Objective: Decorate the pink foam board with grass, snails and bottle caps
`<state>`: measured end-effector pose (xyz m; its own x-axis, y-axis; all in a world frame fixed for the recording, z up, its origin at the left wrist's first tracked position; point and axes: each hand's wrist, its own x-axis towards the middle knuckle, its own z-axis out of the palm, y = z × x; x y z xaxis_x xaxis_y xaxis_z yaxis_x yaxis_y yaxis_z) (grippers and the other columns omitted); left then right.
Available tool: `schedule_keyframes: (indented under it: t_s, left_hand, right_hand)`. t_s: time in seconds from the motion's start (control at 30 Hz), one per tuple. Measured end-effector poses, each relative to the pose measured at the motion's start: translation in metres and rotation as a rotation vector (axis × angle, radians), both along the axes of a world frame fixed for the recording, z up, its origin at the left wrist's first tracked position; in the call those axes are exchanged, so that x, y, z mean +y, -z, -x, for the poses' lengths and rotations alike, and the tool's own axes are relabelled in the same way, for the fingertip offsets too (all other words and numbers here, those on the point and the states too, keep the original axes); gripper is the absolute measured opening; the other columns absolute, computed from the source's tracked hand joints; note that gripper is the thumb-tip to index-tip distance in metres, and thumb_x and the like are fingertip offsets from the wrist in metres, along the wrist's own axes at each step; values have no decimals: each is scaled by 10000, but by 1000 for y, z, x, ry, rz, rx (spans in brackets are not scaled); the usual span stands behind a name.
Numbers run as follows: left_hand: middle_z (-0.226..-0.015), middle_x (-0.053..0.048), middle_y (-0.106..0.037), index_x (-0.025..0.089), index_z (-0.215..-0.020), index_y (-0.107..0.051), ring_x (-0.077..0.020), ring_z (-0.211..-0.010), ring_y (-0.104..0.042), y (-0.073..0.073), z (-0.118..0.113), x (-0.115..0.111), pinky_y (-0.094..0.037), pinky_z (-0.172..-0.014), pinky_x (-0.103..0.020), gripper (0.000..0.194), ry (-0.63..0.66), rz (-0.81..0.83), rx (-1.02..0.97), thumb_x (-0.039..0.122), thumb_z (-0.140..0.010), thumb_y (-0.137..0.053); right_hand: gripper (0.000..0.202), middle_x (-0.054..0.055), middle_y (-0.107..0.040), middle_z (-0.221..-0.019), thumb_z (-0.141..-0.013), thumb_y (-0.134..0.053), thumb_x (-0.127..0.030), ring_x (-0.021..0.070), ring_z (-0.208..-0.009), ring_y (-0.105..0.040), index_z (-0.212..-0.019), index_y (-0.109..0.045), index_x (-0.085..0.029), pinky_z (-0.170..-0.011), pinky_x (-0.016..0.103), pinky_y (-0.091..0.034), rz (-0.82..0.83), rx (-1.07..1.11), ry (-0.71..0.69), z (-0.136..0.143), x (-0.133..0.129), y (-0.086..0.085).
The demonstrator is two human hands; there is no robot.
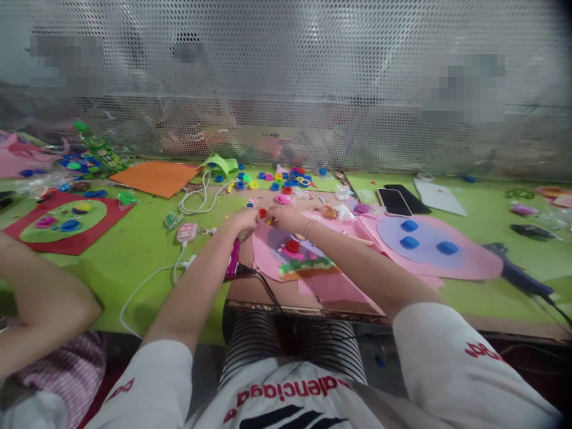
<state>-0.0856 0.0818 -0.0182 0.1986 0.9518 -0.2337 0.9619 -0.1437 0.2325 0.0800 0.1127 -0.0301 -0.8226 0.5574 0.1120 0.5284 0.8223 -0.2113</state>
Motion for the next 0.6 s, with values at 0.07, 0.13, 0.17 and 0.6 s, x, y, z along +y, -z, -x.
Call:
schedule_keyframes:
  t_s: [0.07, 0.13, 0.17, 0.6]
  left_hand:
    - [-732, -46, -674, 168, -802, -663, -159, -705, -604, 0, 0, 0, -415, -637, -217, 172, 8, 10, 3, 168, -633, -628]
    - [-745, -45, -675, 171, -825, -659, -158, -718, -603, 0, 0, 0, -412, -640, -216, 181, 16, 20, 4, 177, -648, -624]
    - [-749, -43, -675, 173, -835, -657, -158, -721, -602, -1, 0, 0, -410, -639, -215, 188, 18, 24, 5, 176, -650, -623]
    - [-816, -62, -688, 152, -851, -655, -162, -688, -590, -4, -1, -3, -379, -585, -233, 224, 29, 33, 29, 135, -642, -577]
  right_hand:
    - [225, 129, -656, -975, -748, -568, -30, 208, -931, -578, -915, -701, -104, -790, 285, -429, -17, -11, -46, -4, -2, 1]
    - [220, 129, -656, -960, -745, -566, -28, 215, -942, -575, -899, -703, -106, -820, 300, -430, -25, -23, -91, -8, -4, 2]
    - [225, 129, -657, -957, -744, -563, -27, 218, -948, -574, -899, -704, -109, -835, 309, -431, -27, -28, -110, -10, -5, 2]
    - [376, 142, -647, -1135, -776, -454, 7, 225, -1081, -571, -1075, -653, -104, -964, 373, -418, -66, 4, -168, -32, -16, -4]
